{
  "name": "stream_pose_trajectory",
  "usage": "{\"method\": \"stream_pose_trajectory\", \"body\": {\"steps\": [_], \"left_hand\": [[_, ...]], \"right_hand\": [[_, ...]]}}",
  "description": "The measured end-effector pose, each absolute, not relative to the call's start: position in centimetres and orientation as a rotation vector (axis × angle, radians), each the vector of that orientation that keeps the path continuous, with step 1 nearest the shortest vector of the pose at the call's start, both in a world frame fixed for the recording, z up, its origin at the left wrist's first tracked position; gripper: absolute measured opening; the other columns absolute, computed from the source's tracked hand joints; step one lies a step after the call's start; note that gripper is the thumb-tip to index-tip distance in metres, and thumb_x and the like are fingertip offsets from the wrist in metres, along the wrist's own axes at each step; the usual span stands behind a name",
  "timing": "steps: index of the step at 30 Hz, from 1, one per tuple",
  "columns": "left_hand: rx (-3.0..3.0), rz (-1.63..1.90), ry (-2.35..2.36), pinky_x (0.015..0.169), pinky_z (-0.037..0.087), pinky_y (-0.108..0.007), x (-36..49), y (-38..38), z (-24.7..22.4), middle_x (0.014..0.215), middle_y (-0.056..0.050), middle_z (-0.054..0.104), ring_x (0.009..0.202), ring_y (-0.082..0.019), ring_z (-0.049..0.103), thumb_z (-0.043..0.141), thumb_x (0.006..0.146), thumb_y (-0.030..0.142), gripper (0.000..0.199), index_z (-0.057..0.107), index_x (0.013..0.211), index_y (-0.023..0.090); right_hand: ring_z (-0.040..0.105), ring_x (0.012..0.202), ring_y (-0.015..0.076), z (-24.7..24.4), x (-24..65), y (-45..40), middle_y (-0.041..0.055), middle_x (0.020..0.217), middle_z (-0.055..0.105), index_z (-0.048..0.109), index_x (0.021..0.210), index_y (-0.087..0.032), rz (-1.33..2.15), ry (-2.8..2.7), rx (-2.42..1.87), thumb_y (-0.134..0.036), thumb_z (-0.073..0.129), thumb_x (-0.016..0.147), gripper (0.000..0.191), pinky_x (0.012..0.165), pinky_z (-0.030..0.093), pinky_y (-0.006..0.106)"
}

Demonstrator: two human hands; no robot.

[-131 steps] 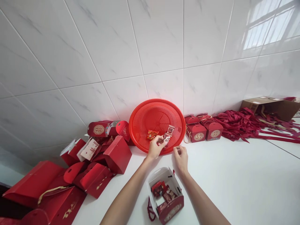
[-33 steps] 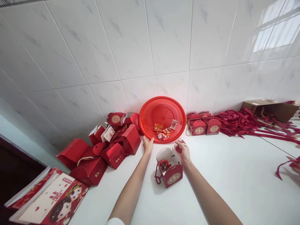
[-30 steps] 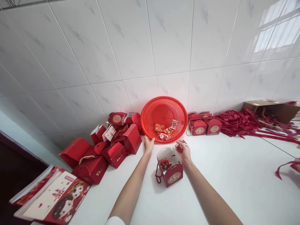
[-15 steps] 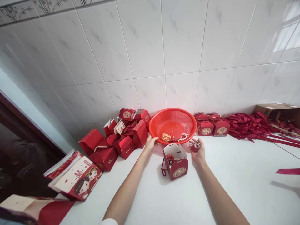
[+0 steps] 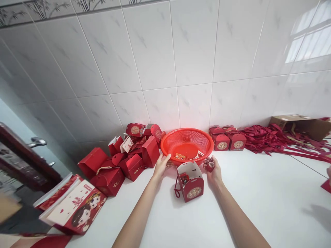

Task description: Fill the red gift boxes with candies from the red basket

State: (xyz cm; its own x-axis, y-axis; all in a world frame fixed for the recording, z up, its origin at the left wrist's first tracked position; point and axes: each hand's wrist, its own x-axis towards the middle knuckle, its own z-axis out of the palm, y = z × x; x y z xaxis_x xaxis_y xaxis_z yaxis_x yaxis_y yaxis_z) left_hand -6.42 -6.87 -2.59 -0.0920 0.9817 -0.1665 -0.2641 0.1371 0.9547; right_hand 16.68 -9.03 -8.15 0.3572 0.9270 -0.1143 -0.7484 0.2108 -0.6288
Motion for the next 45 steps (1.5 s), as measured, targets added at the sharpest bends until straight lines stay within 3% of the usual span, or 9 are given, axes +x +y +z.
{"method": "stream_pose_trajectory", "body": {"steps": [5, 10, 26, 34, 38, 45], "left_hand": [[0.792, 1.598, 1.234, 0.054, 0.046, -0.02, -5.9, -6.7, -2.9, 0.062, 0.006, 0.061, 0.05, -0.008, 0.057, 0.085, 0.063, 0.034, 0.058, 0.054, 0.109, 0.018], [0.93, 1.764, 1.205, 0.054, 0.042, -0.021, -6.0, -6.5, -3.0, 0.061, 0.007, 0.054, 0.053, -0.008, 0.052, 0.082, 0.054, 0.037, 0.048, 0.059, 0.091, 0.018], [1.048, 1.722, 1.196, 0.058, 0.042, -0.022, -4.9, -7.2, -4.5, 0.064, 0.006, 0.052, 0.057, -0.01, 0.05, 0.078, 0.065, 0.045, 0.037, 0.05, 0.073, 0.021], [1.46, 1.72, 1.39, 0.064, 0.044, -0.024, -5.6, -6.8, -3.0, 0.064, 0.002, 0.057, 0.062, -0.015, 0.051, 0.068, 0.071, 0.029, 0.016, 0.055, 0.064, 0.022], [1.674, 1.68, 1.377, 0.075, 0.048, -0.027, -5.6, -6.5, -1.4, 0.07, 0.0, 0.063, 0.07, -0.017, 0.058, 0.068, 0.07, 0.022, 0.011, 0.059, 0.063, 0.023], [1.894, 1.287, 1.259, 0.087, 0.052, -0.033, -5.2, -5.2, 1.2, 0.076, -0.003, 0.071, 0.077, -0.022, 0.064, 0.075, 0.063, 0.017, 0.009, 0.07, 0.066, 0.024]], "right_hand": [[0.053, 0.046, 0.0094, -7.9, 16.7, -8.9, -0.0013, 0.058, 0.063, 0.063, 0.074, -0.017, 1.182, -0.312, -0.694, -0.045, 0.074, 0.069, 0.03, 0.045, 0.045, 0.021], [0.051, 0.044, 0.0105, -7.8, 17.0, -8.8, -0.0031, 0.052, 0.057, 0.058, 0.068, -0.019, 1.17, -0.317, -0.705, -0.044, 0.072, 0.068, 0.028, 0.043, 0.043, 0.022], [0.053, 0.046, 0.0109, -8.0, 16.4, -8.9, -0.0025, 0.056, 0.06, 0.058, 0.068, -0.019, 1.166, -0.385, -0.727, -0.041, 0.071, 0.068, 0.025, 0.045, 0.044, 0.023], [0.05, 0.046, 0.0103, -7.8, 16.4, -9.0, -0.0033, 0.052, 0.057, 0.059, 0.064, -0.019, 1.09, -0.381, -0.756, -0.037, 0.071, 0.062, 0.022, 0.043, 0.041, 0.021], [0.051, 0.046, 0.0102, -7.9, 16.5, -9.0, -0.0031, 0.052, 0.057, 0.058, 0.064, -0.019, 1.055, -0.382, -0.773, -0.039, 0.071, 0.064, 0.024, 0.044, 0.041, 0.021], [0.051, 0.044, 0.0105, -7.2, 17.0, -9.2, -0.0028, 0.052, 0.058, 0.056, 0.062, -0.019, 0.933, -0.389, -0.786, -0.039, 0.07, 0.065, 0.024, 0.043, 0.039, 0.022]]}}
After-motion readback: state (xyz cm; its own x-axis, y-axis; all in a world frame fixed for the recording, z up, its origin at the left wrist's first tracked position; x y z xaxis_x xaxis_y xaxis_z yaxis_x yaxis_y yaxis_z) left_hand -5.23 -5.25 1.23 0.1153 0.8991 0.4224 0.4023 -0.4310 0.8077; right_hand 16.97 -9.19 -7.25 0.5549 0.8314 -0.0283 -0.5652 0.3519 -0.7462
